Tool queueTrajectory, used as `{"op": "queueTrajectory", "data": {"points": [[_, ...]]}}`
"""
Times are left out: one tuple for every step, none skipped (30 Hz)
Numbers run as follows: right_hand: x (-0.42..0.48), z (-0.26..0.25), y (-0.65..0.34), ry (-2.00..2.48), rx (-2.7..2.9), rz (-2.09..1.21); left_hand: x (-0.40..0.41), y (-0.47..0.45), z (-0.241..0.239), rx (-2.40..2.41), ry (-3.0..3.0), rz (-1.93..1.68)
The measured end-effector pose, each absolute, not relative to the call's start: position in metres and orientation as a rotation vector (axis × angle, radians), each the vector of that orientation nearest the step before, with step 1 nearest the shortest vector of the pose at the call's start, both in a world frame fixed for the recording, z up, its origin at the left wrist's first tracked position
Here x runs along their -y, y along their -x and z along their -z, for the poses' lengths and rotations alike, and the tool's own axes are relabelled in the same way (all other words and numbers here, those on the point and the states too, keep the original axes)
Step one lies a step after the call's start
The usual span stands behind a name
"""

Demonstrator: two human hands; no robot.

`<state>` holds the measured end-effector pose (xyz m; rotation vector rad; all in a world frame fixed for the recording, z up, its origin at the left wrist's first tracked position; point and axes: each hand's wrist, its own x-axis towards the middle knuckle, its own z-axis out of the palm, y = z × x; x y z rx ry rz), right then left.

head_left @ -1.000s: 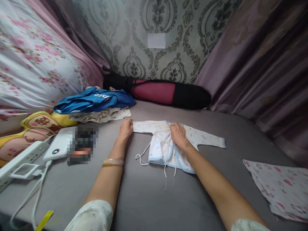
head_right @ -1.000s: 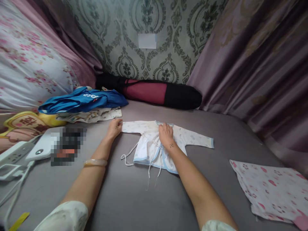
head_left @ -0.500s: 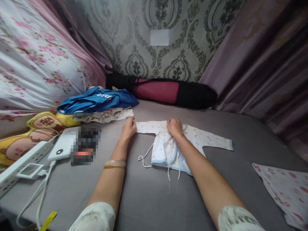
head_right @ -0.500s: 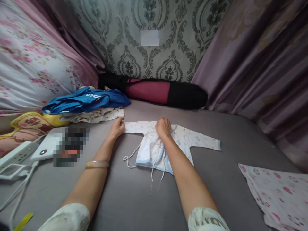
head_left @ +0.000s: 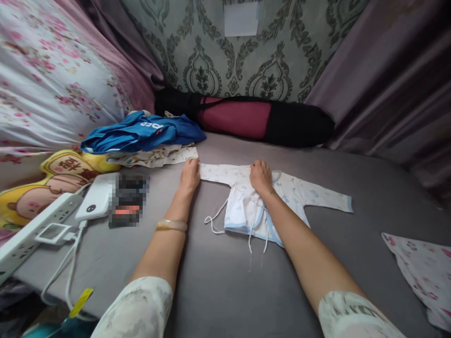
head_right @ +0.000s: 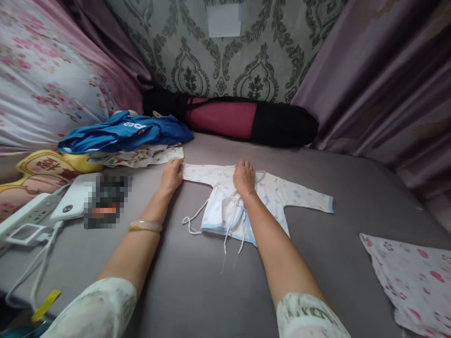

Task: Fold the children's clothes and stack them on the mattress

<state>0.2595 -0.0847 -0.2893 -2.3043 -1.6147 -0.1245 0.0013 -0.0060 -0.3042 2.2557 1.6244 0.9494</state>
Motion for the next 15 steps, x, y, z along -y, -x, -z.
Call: {"op": "queueTrajectory", "data": {"points": [[0.085, 0.291, -0.259, 2.299, 1.616, 0.13, 0.007, -0.003, 0.305, -1.654, -2.25, -0.925], [0.085, 0.291, -0.259, 2.296, 1.616, 0.131, 0.008, -0.004, 0.305, -1.676, -2.248, -0.906], [0.085, 0.292, -0.258, 2.296, 1.613, 0.127, 0.008, -0.005, 0.306, -1.691, -2.25, -0.897], [0.084, 0.291, -0.258, 2.299, 1.606, 0.118, 0.008, -0.005, 0.306, -1.705, -2.25, -0.901], [0.083, 0.29, -0.258, 2.303, 1.599, 0.103, 0.008, -0.006, 0.307, -1.721, -2.245, -0.917], [0.082, 0.288, -0.258, 2.307, 1.597, 0.076, 0.008, -0.005, 0.307, -1.738, -2.23, -0.943], [0.081, 0.284, -0.26, 2.31, 1.604, 0.028, 0.007, -0.005, 0.307, -1.753, -2.207, -0.972], [0.081, 0.28, -0.262, 2.307, 1.62, -0.048, 0.006, -0.004, 0.306, -1.761, -2.177, -0.999], [0.082, 0.274, -0.266, 2.295, 1.638, -0.149, 0.005, -0.003, 0.305, -1.761, -2.142, -1.022], [0.084, 0.268, -0.269, 2.264, 1.652, -0.26, 0.003, -0.002, 0.304, -1.753, -2.104, -1.041], [0.089, 0.261, -0.273, 2.215, 1.655, -0.358, 0.001, 0.0, 0.303, -1.736, -2.065, -1.061], [0.097, 0.255, -0.276, 2.154, 1.643, -0.418, -0.001, 0.001, 0.302, -1.714, -2.023, -1.087], [0.107, 0.249, -0.279, 2.093, 1.62, -0.435, -0.002, 0.003, 0.301, -1.685, -1.976, -1.116], [0.12, 0.243, -0.282, 2.04, 1.587, -0.421, -0.004, 0.005, 0.299, -1.658, -1.919, -1.151], [0.134, 0.239, -0.284, 1.997, 1.554, -0.395, -0.004, 0.007, 0.298, -1.637, -1.854, -1.192]]}}
